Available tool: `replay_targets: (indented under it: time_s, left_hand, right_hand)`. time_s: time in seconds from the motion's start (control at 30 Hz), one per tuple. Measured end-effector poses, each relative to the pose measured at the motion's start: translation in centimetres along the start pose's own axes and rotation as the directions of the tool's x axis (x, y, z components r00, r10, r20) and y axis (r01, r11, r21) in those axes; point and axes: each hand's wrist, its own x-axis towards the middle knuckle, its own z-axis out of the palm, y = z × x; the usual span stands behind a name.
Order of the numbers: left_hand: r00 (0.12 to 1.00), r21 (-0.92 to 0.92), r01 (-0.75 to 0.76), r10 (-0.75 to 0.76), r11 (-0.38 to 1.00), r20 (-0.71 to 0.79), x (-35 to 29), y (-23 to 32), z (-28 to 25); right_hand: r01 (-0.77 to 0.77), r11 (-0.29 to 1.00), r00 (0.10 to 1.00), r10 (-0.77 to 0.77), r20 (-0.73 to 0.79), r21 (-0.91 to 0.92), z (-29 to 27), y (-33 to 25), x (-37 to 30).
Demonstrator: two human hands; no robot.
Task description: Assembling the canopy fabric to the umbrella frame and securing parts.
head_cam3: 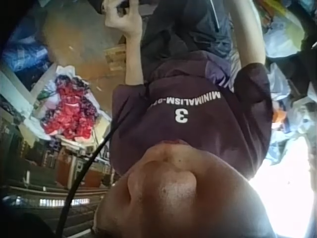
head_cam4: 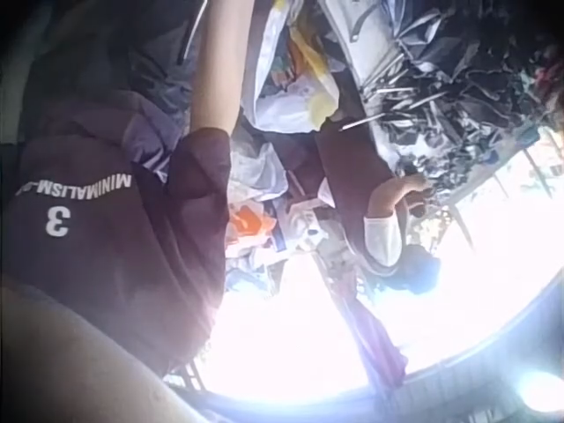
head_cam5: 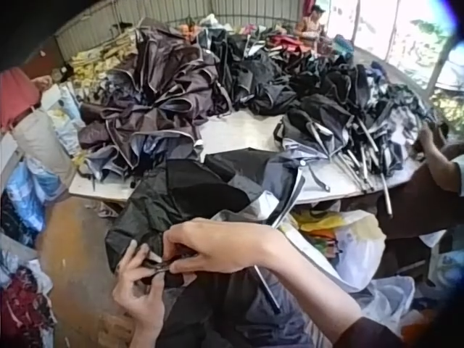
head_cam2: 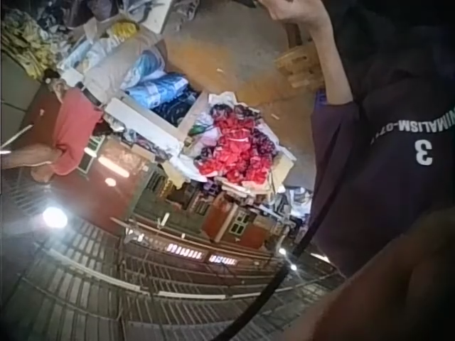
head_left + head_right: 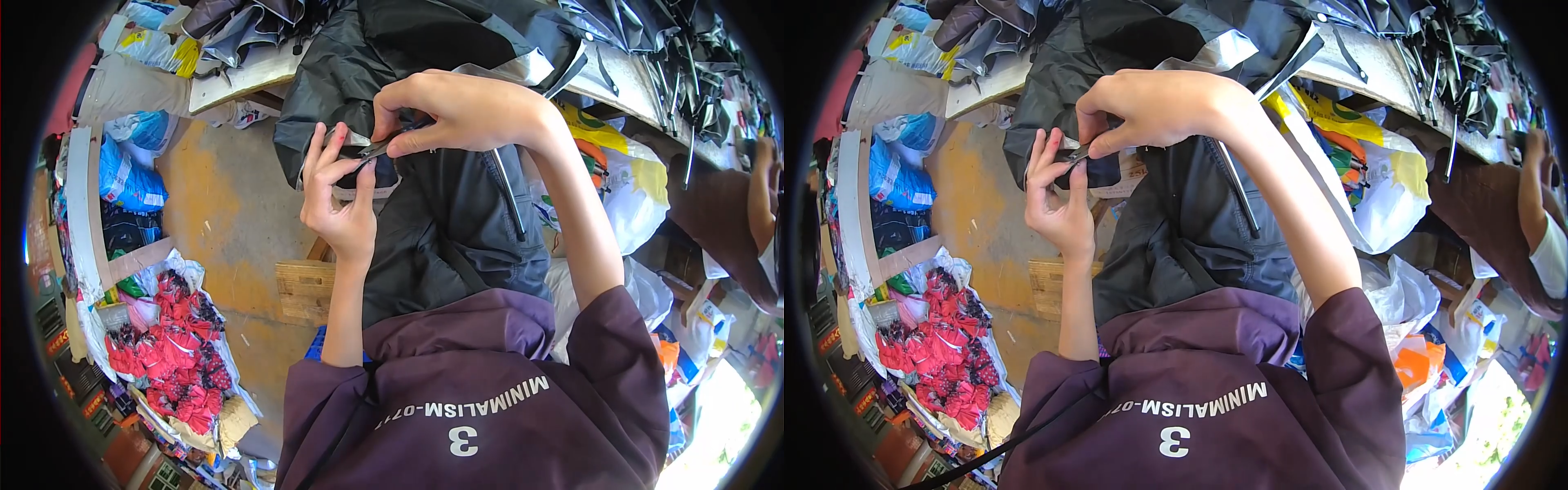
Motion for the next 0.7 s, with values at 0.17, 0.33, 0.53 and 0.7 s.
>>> replay_targets:
  time_s: [0.17,0.33,0.53,0.7]
  left_hand:
    - [1.000,0.022,-0.019,0.019,1.000,0.010,0.2,0.0,0.0]
    - [0.999,0.045,-0.040,0.039,0.998,0.023,0.2,0.0,0.0]
    - [1.000,0.034,-0.024,0.023,0.999,0.020,0.0,-0.1,0.1]
    - [0.999,-0.123,0.047,-0.048,0.991,-0.007,-0.3,-0.5,0.1]
  right_hand:
    - [-0.047,0.999,0.998,0.048,0.030,-0.028,-0.4,-0.4,0.5]
    - [-0.037,0.999,0.998,0.038,0.055,-0.032,-0.6,-0.3,0.9]
    - [0.000,1.000,0.996,0.002,0.088,-0.023,-0.7,0.3,1.5]
    - [0.058,0.996,0.992,-0.065,0.105,0.070,-1.0,0.7,1.3]
